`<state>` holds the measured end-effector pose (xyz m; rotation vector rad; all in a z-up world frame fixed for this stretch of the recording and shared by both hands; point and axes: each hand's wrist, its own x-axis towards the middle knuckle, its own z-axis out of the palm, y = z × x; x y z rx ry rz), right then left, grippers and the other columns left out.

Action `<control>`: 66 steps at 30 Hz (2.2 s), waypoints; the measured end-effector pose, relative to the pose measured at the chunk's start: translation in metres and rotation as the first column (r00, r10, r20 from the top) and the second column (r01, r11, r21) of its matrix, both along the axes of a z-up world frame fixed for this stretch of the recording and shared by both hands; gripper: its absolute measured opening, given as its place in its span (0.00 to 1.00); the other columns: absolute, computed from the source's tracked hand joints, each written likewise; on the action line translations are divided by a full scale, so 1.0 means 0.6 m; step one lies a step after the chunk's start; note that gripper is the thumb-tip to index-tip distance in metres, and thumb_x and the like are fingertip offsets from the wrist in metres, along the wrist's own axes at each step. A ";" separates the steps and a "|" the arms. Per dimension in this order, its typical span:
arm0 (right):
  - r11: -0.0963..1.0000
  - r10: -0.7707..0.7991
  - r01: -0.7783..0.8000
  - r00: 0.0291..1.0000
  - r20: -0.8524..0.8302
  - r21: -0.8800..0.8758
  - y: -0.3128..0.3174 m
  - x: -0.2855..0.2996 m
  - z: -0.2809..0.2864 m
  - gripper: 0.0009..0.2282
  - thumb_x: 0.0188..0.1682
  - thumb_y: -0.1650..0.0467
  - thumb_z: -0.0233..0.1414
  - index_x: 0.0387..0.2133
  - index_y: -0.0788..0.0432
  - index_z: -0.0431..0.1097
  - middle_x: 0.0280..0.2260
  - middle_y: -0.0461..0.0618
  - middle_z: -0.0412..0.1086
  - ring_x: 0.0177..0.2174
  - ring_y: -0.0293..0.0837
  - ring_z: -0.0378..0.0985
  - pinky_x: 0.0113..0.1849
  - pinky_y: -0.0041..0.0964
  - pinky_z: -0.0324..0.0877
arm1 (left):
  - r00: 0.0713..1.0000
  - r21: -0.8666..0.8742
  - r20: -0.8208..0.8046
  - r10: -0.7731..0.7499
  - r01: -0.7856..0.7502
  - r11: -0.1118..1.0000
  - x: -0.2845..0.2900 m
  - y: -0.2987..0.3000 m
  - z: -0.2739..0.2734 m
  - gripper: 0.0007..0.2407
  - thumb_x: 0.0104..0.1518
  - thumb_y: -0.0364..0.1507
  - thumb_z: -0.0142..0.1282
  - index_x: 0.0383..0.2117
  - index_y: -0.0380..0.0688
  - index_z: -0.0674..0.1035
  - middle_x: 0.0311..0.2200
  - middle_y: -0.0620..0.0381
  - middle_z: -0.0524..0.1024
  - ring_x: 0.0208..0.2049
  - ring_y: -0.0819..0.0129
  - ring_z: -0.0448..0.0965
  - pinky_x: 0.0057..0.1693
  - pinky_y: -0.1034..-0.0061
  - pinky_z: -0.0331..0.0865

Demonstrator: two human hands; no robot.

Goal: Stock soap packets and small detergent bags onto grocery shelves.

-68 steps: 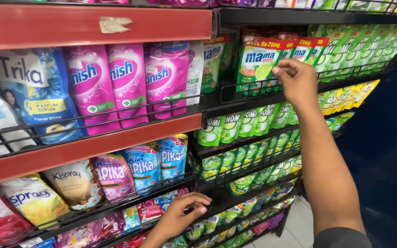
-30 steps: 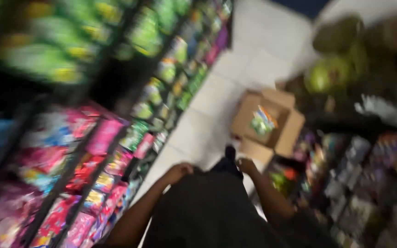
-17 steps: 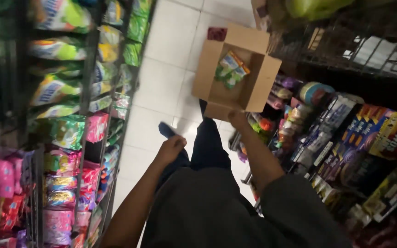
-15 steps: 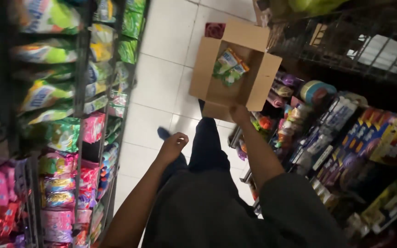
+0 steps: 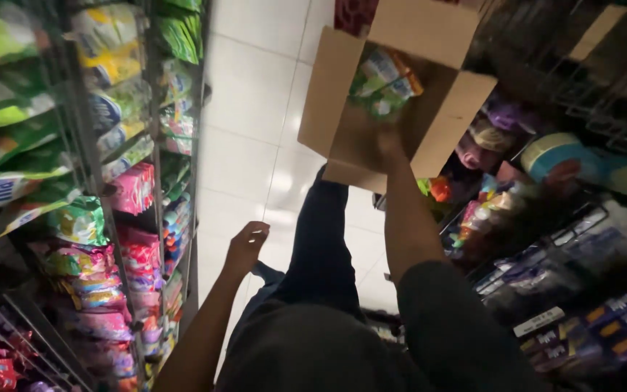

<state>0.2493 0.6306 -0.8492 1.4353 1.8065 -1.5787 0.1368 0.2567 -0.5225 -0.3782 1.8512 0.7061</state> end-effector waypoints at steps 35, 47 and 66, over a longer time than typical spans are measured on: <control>0.585 -0.198 -0.289 0.855 -0.479 -0.758 -0.313 -0.091 0.883 0.26 0.49 0.66 0.56 0.60 0.66 0.66 0.53 0.53 0.71 0.52 0.46 0.71 0.59 0.49 0.60 | 0.472 0.408 -0.860 0.196 0.403 0.819 0.003 -0.188 0.347 0.22 0.51 0.30 0.67 0.52 0.37 0.74 0.56 0.41 0.72 0.58 0.42 0.69 0.62 0.57 0.63; 0.624 0.605 -0.764 0.342 -0.719 0.162 -0.655 -0.086 1.184 0.18 0.48 0.72 0.62 0.51 0.65 0.74 0.36 0.51 0.71 0.36 0.44 0.71 0.40 0.37 0.69 | 0.440 0.619 -0.769 0.464 0.330 0.713 0.088 -0.445 0.538 0.12 0.59 0.24 0.64 0.48 0.41 0.77 0.42 0.50 0.81 0.43 0.57 0.85 0.49 0.70 0.76; 0.351 0.598 -0.742 -0.292 -0.747 0.571 -0.621 -0.241 1.287 0.10 0.41 0.84 0.61 0.37 0.69 0.77 0.31 0.54 0.76 0.34 0.46 0.78 0.35 0.35 0.72 | -0.051 0.912 -0.378 0.924 0.150 0.381 0.081 -0.341 0.639 0.06 0.57 0.15 0.62 0.37 0.35 0.79 0.45 0.42 0.82 0.49 0.56 0.85 0.54 0.67 0.82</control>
